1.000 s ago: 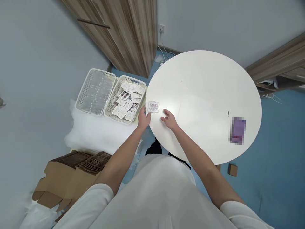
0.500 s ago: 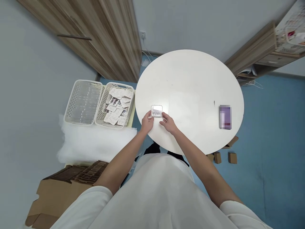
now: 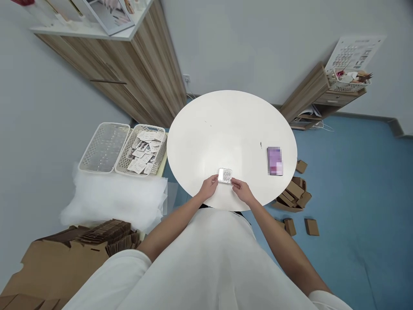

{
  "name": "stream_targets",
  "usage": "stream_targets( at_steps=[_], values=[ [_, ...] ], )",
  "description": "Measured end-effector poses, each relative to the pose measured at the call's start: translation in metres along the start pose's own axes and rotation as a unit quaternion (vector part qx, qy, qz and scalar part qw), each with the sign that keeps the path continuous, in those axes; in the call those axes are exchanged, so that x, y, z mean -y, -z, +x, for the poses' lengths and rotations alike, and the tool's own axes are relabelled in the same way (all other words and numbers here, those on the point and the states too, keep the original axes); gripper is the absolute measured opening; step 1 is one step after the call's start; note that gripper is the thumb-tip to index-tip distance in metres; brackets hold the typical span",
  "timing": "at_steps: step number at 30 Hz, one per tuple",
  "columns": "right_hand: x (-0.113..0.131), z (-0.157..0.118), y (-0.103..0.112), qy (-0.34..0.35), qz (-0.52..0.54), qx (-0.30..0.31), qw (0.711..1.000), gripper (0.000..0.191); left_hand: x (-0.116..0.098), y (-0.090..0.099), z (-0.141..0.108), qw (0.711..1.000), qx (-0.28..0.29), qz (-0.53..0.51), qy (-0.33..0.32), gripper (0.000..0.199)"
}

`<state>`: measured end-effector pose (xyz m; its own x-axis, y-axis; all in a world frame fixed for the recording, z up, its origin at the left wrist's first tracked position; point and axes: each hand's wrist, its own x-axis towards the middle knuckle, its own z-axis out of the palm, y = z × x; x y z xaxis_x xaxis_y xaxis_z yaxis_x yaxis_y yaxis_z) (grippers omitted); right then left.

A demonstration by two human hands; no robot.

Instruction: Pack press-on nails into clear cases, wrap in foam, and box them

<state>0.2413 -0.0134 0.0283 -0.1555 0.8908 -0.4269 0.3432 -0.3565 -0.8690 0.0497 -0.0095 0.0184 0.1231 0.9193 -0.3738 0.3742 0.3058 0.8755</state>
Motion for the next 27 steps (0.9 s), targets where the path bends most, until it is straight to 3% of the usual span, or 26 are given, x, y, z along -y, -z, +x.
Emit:
stream_targets(
  at_steps=[10,16,20,23,27],
  values=[
    [-0.028,-0.015,0.008,0.033,-0.033,0.078,0.996,0.044,0.007,-0.027,-0.037,0.998,-0.05,0.024,0.034,0.034],
    [-0.04,-0.018,0.001,0.061,-0.063,0.091,0.992,0.043,0.011,-0.03,-0.045,0.995,-0.06,0.066,0.033,0.036],
    [-0.042,-0.019,-0.002,0.085,-0.119,0.082,0.986,0.039,0.016,-0.026,-0.043,0.987,-0.057,0.149,0.009,0.038],
    [-0.036,-0.02,0.001,0.103,-0.225,0.055,0.967,0.046,0.018,-0.018,-0.041,0.969,-0.057,0.236,-0.038,0.044],
    [-0.028,-0.019,0.005,0.147,-0.397,0.023,0.906,0.066,0.017,-0.006,-0.037,0.932,-0.001,0.336,-0.133,0.058]
  ],
)
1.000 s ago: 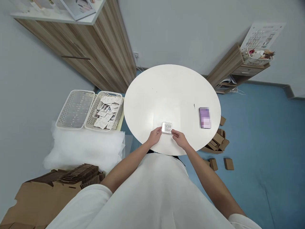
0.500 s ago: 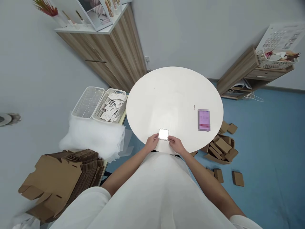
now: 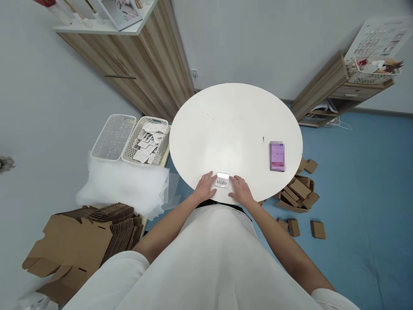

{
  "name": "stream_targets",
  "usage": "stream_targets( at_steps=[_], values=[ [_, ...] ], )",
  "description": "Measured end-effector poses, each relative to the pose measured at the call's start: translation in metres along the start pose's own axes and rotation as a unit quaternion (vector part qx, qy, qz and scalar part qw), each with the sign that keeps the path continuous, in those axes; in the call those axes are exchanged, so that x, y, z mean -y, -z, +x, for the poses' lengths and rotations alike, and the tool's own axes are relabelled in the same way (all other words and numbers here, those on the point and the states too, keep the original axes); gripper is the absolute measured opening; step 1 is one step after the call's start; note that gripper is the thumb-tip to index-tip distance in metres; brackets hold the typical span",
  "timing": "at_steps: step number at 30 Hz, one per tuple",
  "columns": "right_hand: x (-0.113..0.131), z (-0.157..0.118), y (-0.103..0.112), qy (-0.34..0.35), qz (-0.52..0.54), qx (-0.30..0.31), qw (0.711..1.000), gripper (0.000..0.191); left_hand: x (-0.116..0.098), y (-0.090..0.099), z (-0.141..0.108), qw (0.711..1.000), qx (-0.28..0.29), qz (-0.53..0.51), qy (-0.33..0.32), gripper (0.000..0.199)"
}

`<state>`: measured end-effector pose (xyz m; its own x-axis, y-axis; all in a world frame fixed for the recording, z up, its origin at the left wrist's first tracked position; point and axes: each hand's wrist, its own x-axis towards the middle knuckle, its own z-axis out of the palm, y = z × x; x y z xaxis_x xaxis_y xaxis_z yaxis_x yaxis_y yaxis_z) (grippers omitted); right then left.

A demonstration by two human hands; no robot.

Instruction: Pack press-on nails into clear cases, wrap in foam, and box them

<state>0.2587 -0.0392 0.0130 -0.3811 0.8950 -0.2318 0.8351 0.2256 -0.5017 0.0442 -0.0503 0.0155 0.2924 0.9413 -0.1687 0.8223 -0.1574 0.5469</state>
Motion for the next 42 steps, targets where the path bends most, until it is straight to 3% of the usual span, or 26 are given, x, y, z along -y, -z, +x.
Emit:
stream_targets(
  at_steps=[2,4,8,15,23,32,37,42],
  values=[
    [0.0,0.0,0.0,-0.011,-0.059,-0.002,0.998,0.061,0.002,0.003,0.003,0.997,0.026,0.038,-0.061,0.059],
    [0.0,-0.001,-0.004,-0.028,-0.099,-0.01,0.995,0.044,0.002,0.005,0.006,0.991,0.047,0.071,-0.104,0.058],
    [-0.002,-0.005,-0.014,-0.008,-0.135,-0.033,0.99,0.007,0.0,0.003,0.011,0.983,0.059,0.122,-0.126,0.051],
    [-0.003,0.003,-0.022,0.038,-0.169,-0.03,0.984,0.023,0.004,-0.002,0.014,0.98,0.045,0.143,-0.134,0.052],
    [0.001,0.002,-0.014,-0.02,-0.006,-0.019,1.0,0.019,0.002,-0.009,0.018,0.979,0.018,0.157,-0.128,0.06],
    [-0.001,-0.003,-0.008,-0.05,0.106,-0.01,0.993,0.019,-0.001,-0.01,0.02,0.97,0.0,0.189,-0.154,0.04],
    [0.005,-0.01,-0.001,-0.021,0.041,-0.068,0.997,0.018,0.001,-0.005,0.021,0.962,0.004,0.205,-0.182,0.039],
    [0.026,-0.008,-0.004,0.08,-0.084,-0.093,0.989,0.029,0.0,-0.001,0.021,0.959,0.003,0.211,-0.191,0.036]
  ],
)
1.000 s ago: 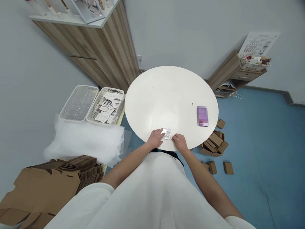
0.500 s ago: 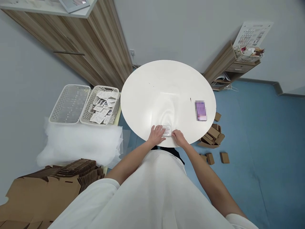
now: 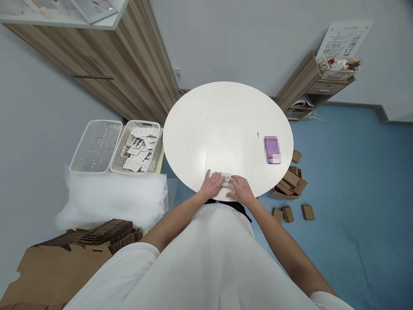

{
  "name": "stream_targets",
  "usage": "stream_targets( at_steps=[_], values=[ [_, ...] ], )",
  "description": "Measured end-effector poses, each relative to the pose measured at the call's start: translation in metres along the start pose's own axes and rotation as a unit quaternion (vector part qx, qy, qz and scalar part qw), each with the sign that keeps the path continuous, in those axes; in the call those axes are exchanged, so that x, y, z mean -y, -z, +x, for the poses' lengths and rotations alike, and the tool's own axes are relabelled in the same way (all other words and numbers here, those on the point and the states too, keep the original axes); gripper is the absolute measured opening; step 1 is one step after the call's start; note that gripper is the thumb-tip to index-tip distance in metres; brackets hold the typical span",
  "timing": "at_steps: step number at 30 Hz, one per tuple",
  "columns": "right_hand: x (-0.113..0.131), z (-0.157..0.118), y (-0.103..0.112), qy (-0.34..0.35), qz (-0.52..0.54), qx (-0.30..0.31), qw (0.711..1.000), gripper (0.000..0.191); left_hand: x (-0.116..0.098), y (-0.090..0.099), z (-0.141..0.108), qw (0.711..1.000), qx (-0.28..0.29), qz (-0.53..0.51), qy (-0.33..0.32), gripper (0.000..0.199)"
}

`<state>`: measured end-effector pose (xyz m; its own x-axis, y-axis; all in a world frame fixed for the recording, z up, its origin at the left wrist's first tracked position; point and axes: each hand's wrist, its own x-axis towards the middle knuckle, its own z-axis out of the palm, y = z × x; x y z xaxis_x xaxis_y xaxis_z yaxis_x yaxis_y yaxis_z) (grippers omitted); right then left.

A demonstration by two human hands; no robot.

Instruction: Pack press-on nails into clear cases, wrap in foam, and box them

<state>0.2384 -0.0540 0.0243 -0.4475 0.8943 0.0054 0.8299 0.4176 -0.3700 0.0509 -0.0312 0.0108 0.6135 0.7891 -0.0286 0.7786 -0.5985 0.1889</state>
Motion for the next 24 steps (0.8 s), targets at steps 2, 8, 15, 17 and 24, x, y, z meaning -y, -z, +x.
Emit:
stream_targets(
  at_steps=[2,8,15,17,24],
  values=[
    [0.008,0.004,-0.005,0.01,-0.037,0.009,0.999,0.022,0.0,0.002,-0.002,1.0,0.007,0.003,-0.004,0.034],
    [0.019,0.006,-0.011,-0.05,-0.058,0.033,0.997,0.023,0.003,0.014,-0.018,0.999,0.023,-0.022,-0.012,0.047],
    [0.017,0.008,0.004,-0.112,0.032,0.057,0.992,0.023,0.018,0.018,-0.02,0.992,0.02,-0.112,0.05,0.029],
    [0.015,0.009,0.007,-0.123,0.071,0.064,0.988,0.024,0.022,0.018,-0.015,0.989,0.017,-0.137,0.05,0.026],
    [-0.002,0.021,0.016,-0.134,0.236,0.049,0.961,0.028,0.034,0.022,-0.001,0.966,0.019,-0.251,0.065,0.03]
  ],
)
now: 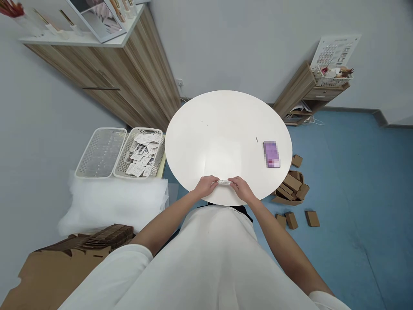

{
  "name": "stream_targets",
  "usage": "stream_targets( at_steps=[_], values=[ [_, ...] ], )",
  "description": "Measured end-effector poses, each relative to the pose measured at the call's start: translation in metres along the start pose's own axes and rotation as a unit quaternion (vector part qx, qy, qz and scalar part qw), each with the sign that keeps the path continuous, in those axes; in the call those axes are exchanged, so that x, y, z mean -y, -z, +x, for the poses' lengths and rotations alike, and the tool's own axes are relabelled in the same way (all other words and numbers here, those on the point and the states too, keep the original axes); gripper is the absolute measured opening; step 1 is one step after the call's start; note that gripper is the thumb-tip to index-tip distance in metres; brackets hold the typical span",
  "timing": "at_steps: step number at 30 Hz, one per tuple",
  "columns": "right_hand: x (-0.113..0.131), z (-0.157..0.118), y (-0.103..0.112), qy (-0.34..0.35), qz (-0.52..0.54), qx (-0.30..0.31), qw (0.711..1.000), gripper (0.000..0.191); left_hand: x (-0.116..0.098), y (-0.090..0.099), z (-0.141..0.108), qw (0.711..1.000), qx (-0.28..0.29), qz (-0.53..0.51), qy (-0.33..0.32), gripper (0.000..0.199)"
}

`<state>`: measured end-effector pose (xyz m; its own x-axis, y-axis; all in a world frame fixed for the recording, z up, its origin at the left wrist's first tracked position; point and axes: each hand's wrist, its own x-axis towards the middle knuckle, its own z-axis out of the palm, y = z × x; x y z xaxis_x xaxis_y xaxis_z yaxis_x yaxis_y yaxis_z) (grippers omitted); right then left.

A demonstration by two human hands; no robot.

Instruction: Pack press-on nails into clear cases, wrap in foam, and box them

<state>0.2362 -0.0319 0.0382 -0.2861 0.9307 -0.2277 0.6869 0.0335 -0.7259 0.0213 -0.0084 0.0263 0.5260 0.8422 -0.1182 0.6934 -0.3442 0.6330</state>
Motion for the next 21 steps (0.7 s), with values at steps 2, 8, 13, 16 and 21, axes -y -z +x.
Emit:
stream_targets(
  at_steps=[2,8,13,16,21],
  values=[
    [-0.001,0.009,0.005,-0.021,0.027,0.001,0.999,0.026,0.001,0.004,0.006,0.999,0.015,-0.036,0.021,0.031],
    [-0.004,0.046,0.015,-0.095,0.06,0.004,0.994,0.015,0.008,0.017,0.031,0.98,0.104,-0.109,0.13,0.028],
    [-0.011,0.064,0.01,-0.125,0.043,0.026,0.991,0.012,0.018,0.016,0.046,0.96,0.15,-0.111,0.208,0.026],
    [-0.015,0.064,0.001,-0.132,0.032,0.032,0.99,0.012,0.023,0.012,0.047,0.96,0.155,-0.093,0.215,0.023],
    [-0.018,0.059,-0.013,-0.135,0.002,0.005,0.991,0.016,0.019,0.008,0.042,0.968,0.11,-0.022,0.223,0.02]
  ],
)
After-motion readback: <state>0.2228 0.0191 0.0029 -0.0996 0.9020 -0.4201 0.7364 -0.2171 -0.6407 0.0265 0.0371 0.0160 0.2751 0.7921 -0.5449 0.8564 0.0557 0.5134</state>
